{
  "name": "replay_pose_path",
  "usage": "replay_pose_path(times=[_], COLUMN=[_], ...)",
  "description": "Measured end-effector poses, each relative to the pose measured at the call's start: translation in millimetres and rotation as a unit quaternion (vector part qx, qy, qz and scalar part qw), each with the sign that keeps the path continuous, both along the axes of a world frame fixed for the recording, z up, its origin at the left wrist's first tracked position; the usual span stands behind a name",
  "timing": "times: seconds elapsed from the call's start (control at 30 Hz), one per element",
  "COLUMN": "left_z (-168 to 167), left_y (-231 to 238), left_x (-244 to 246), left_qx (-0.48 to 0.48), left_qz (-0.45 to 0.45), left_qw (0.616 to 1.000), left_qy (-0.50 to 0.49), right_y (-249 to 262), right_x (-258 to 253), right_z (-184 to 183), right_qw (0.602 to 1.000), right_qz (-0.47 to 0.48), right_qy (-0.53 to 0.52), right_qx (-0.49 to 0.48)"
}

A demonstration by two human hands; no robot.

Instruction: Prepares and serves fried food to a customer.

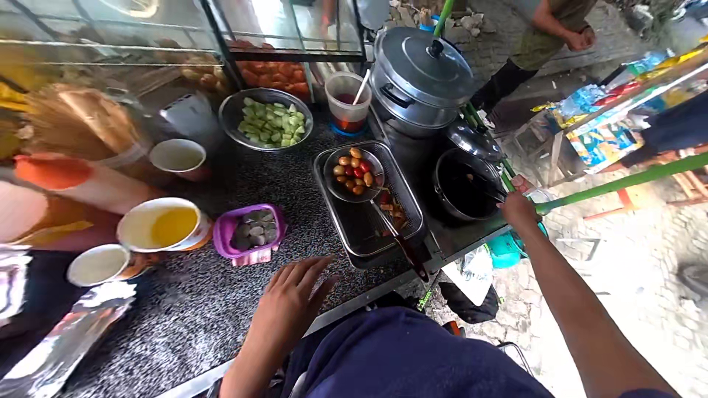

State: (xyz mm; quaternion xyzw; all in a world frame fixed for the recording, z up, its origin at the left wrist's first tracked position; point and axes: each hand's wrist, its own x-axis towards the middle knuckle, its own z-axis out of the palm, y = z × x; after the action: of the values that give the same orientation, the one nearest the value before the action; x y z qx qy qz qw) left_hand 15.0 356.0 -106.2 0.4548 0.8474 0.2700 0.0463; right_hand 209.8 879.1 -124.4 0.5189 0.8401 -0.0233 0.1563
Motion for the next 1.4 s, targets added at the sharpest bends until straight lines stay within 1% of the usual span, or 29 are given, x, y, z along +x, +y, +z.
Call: replay_pose_path(times=[0.07,0.17,0.27,0.37,0.43,0.5,0.6,0.63,0.7,0.77,0.87,0.9,0.97,1.03,1.13,1.2,1.23,1.27,1.33,1.4], left_z=[5,8,5,4,6,9,9,6,-1,-10,-19,-20,-9,11,43,58,63,66,60,45], left_y=[-8,-27,-49,-71,-86,-101,-129,-139,-157,-163,-163,-163,-162,-165,-156,-134,-119,-102,-68,-35], left_x=[3,5,2,-5,-13,-24,-46,-53,-72,-98,-117,-120,-120,-110,-96,-91,-88,-86,-82,-77], left_qx=[-0.015,-0.027,-0.021,-0.018,-0.018,-0.017,-0.013,-0.01,-0.025,-0.059,-0.129,-0.153,-0.179,-0.159,-0.102,-0.066,-0.057,-0.054,-0.048,-0.02], left_qz=[0.022,0.069,0.113,0.144,0.168,0.227,0.365,0.402,0.434,0.426,0.389,0.382,0.375,0.37,0.371,0.371,0.366,0.354,0.315,0.27], left_qw=[0.999,0.996,0.992,0.988,0.984,0.971,0.926,0.912,0.898,0.9,0.911,0.91,0.909,0.915,0.923,0.926,0.927,0.929,0.938,0.95], left_qy=[-0.017,-0.041,-0.046,-0.06,-0.058,-0.073,-0.093,-0.083,-0.07,-0.066,-0.052,-0.047,-0.041,-0.02,-0.004,-0.031,-0.063,-0.094,-0.139,-0.153], right_y=[-1,-16,-32,-37,-41,-53,-111,-133,-170,-190,-199,-199,-198,-198,-205,-211,-212,-214,-214,-209], right_x=[2,15,31,46,48,40,4,-12,-43,-70,-94,-97,-97,-97,-104,-115,-125,-135,-148,-145], right_z=[6,18,24,30,36,45,64,67,69,67,69,72,80,86,84,80,79,80,83,88], right_qw=[1.0,0.995,0.992,0.993,0.99,0.978,0.944,0.935,0.931,0.94,0.957,0.958,0.957,0.957,0.95,0.942,0.943,0.949,0.954,0.945], right_qz=[0.003,0.031,0.064,0.076,0.083,0.113,0.218,0.246,0.274,0.263,0.217,0.212,0.215,0.226,0.271,0.3,0.301,0.294,0.29,0.312], right_qy=[0.02,0.089,0.106,0.093,0.116,0.173,0.247,0.251,0.234,0.205,0.183,0.187,0.191,0.179,0.157,0.153,0.141,0.116,0.07,0.092], right_qx=[0.003,0.011,0.014,0.014,0.006,-0.003,-0.027,-0.035,-0.055,-0.069,-0.063,-0.05,-0.02,-0.001,0.006,0.003,-0.003,-0.013,-0.027,-0.034])
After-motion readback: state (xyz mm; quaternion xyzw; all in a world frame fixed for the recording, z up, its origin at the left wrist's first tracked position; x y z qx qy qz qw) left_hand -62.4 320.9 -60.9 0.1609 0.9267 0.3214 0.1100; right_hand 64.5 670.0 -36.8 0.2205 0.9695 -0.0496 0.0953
